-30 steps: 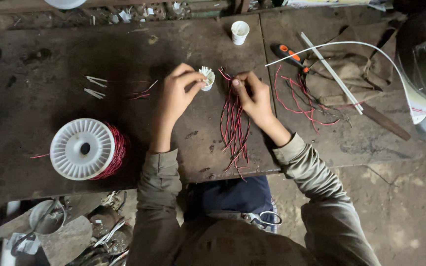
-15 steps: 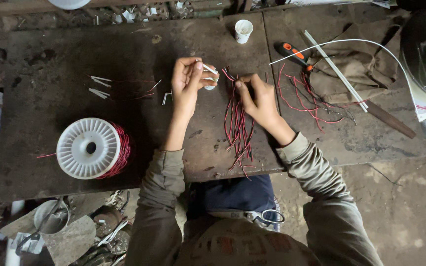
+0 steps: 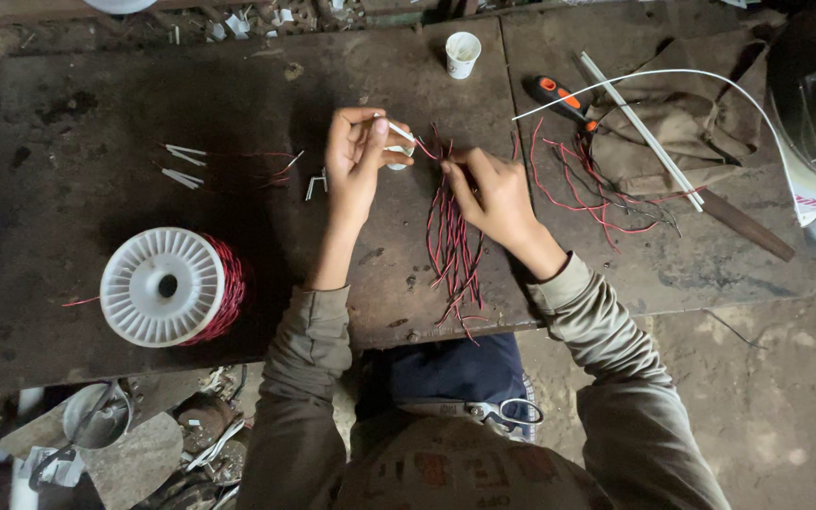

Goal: The person repeatedly picks up red and black wires and white plastic sleeves from a workbench. They insert the wires into the sleeves and place the sleeved wires into a small white cup. The process is repeated for multiple wires throughout the clip.

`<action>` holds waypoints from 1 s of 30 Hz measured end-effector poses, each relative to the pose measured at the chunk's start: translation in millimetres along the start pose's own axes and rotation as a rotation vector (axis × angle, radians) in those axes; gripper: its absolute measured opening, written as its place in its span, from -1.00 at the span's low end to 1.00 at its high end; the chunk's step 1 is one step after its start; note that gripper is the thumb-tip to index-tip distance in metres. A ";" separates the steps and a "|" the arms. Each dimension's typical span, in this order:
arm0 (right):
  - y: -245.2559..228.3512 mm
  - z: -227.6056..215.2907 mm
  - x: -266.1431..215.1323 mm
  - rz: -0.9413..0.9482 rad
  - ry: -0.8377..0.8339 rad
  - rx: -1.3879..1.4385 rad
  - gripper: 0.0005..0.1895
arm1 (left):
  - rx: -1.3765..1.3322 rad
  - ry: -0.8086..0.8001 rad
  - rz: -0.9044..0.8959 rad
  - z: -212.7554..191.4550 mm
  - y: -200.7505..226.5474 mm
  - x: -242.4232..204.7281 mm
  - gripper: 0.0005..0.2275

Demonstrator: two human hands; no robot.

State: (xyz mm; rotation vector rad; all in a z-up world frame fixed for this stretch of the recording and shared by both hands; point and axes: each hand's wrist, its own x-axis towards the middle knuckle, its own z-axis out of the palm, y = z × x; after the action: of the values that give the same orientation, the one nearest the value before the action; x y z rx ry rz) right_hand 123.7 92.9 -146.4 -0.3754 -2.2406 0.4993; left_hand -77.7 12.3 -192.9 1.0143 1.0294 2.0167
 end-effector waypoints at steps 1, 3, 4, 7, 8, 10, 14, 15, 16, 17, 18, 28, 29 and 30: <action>-0.5 -0.8 0.1 0.001 -0.011 -0.007 -0.89 | -0.006 -0.003 0.007 0.1 0.3 0.3 -0.84; -2.1 -1.5 0.7 -0.002 -0.019 -0.010 -0.90 | -0.016 -0.009 0.020 0.2 1.5 0.8 -0.84; -3.0 -1.4 0.6 -0.007 -0.017 -0.006 -0.90 | -0.005 -0.016 0.021 0.1 2.0 0.3 -0.85; -4.5 -1.3 0.7 -0.002 -0.016 0.000 -0.90 | 0.020 -0.036 0.026 1.6 3.6 0.1 -0.86; -4.3 -1.4 -0.1 0.005 -0.017 0.000 -0.90 | 0.020 -0.042 0.025 2.4 3.6 -0.2 -0.86; -2.9 -0.6 -2.1 0.013 -0.008 0.022 -0.90 | 0.030 -0.050 0.030 3.9 3.8 -0.3 -0.86; 2.4 8.0 -7.9 0.097 0.033 0.137 -0.90 | 0.049 -0.055 0.040 6.4 2.3 -2.4 -0.86; 3.9 11.2 -9.4 0.190 0.042 0.187 -0.88 | 0.049 -0.056 0.040 7.8 0.9 -3.2 -0.85; 5.6 14.4 -10.5 0.282 0.051 0.237 -0.87 | 0.014 -0.041 0.021 9.3 -0.8 -3.9 -0.86; 7.5 17.1 -11.5 0.375 0.058 0.288 -0.85 | -0.021 -0.026 0.002 11.2 -3.0 -4.8 -0.86; 9.4 19.1 -12.3 0.361 0.082 0.344 -0.83 | -0.057 -0.011 -0.018 13.2 -5.6 -5.7 -0.87; 23.5 24.0 -14.6 0.448 0.069 0.795 -0.82 | -0.346 0.022 -0.175 16.9 -18.5 -10.3 -0.81; 24.8 24.9 -14.0 0.478 0.056 0.853 -0.83 | -0.343 0.012 -0.175 17.3 -18.1 -9.9 -0.80; 25.9 26.0 -13.7 0.494 0.058 0.881 -0.83 | -0.340 0.004 -0.174 17.8 -17.5 -10.0 -0.79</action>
State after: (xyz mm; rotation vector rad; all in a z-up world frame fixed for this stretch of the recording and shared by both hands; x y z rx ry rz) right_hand 115.5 103.8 -183.1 -0.4498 -1.6401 1.6164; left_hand -54.3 19.0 -204.3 0.7152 0.7164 1.9635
